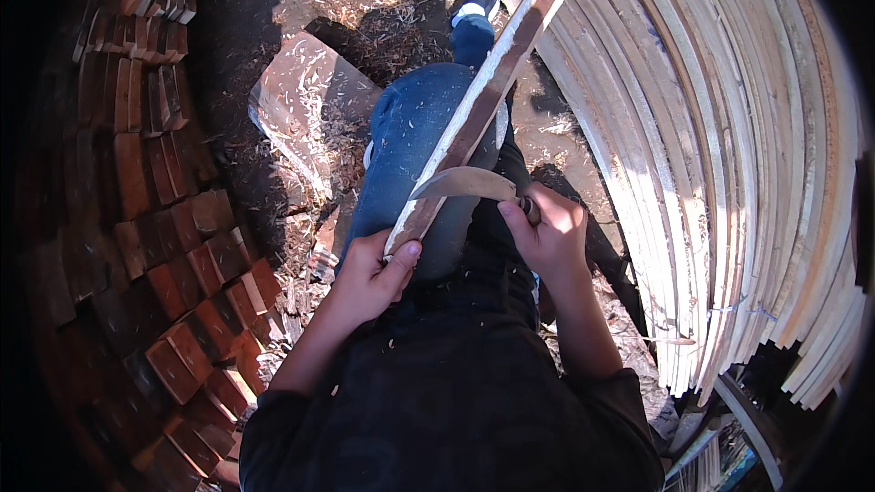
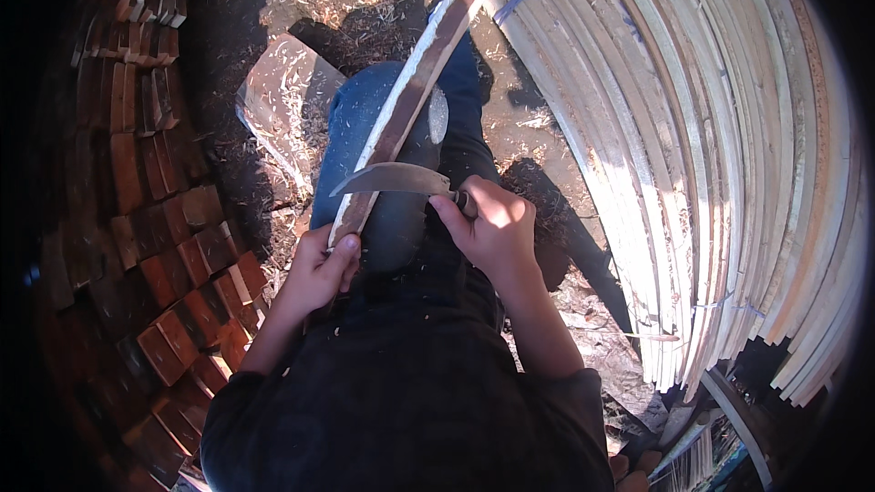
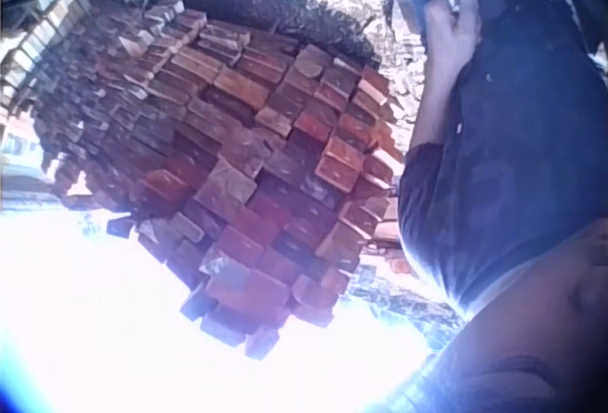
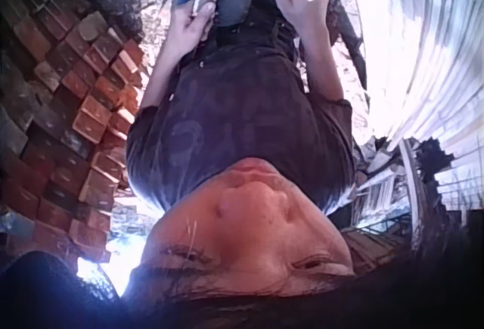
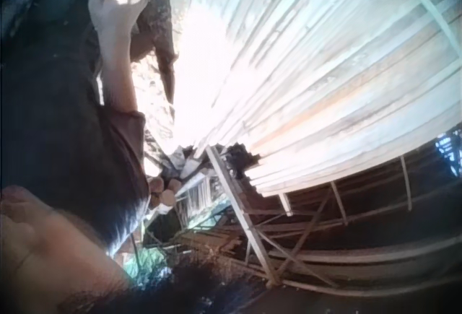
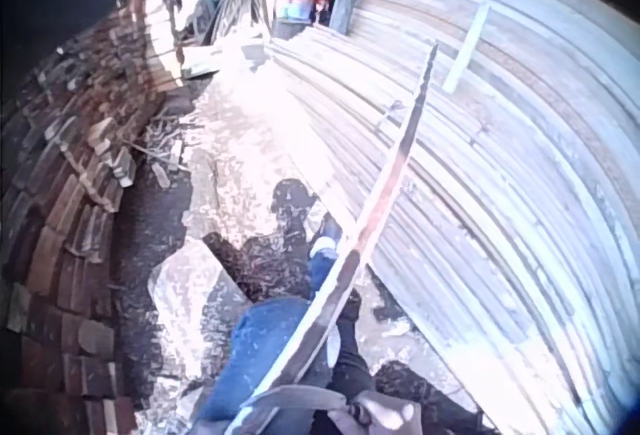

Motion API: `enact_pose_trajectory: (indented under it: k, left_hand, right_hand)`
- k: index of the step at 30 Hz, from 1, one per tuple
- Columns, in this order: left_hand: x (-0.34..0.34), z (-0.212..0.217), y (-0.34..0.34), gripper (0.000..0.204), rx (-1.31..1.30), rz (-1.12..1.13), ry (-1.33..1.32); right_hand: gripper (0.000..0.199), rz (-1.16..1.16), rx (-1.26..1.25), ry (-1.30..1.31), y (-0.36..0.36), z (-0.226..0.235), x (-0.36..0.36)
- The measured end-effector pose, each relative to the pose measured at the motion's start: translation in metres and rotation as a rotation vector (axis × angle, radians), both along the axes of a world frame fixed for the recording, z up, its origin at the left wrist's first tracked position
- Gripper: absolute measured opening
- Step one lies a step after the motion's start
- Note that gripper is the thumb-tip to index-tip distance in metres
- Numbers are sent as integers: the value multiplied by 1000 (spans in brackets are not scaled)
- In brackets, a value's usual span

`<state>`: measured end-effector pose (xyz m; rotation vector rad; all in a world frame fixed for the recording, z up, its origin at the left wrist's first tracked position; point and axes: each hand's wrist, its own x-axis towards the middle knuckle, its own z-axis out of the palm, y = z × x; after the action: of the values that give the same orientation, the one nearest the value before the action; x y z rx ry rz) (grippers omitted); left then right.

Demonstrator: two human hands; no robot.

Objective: The person sits on the ground and uses a curved knife to shave thin strips from a long piece of wood held between their legs. They repeatedly scrape the blade along the wood's length to remove the outer layer, creating fine wood shavings.

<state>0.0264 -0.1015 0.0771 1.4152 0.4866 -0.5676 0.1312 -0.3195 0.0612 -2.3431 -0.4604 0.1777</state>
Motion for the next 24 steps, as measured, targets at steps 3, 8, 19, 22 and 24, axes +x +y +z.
enact_pose_trajectory:
  k: [3,8,19,22,24]
  left_hand:
    - [-1,-1,0,31,35,-15,-16]
    - [-1,-2,-1,32,49,-15,22]
    - [-2,-6,1,33,21,10,38]
    - [-9,-12,-2,32,72,8,-65]
    - [-9,-11,-2,32,106,-4,-127]
  right_hand:
    - [33,-7,-34,-47,-3,2,6]
    - [36,14,-214,-122,9,7,22]
    - [50,279,-362,-506,-3,-2,71]
    - [50,-139,-463,-264,-18,0,105]
    - [47,-36,-460,-517,-38,2,128]
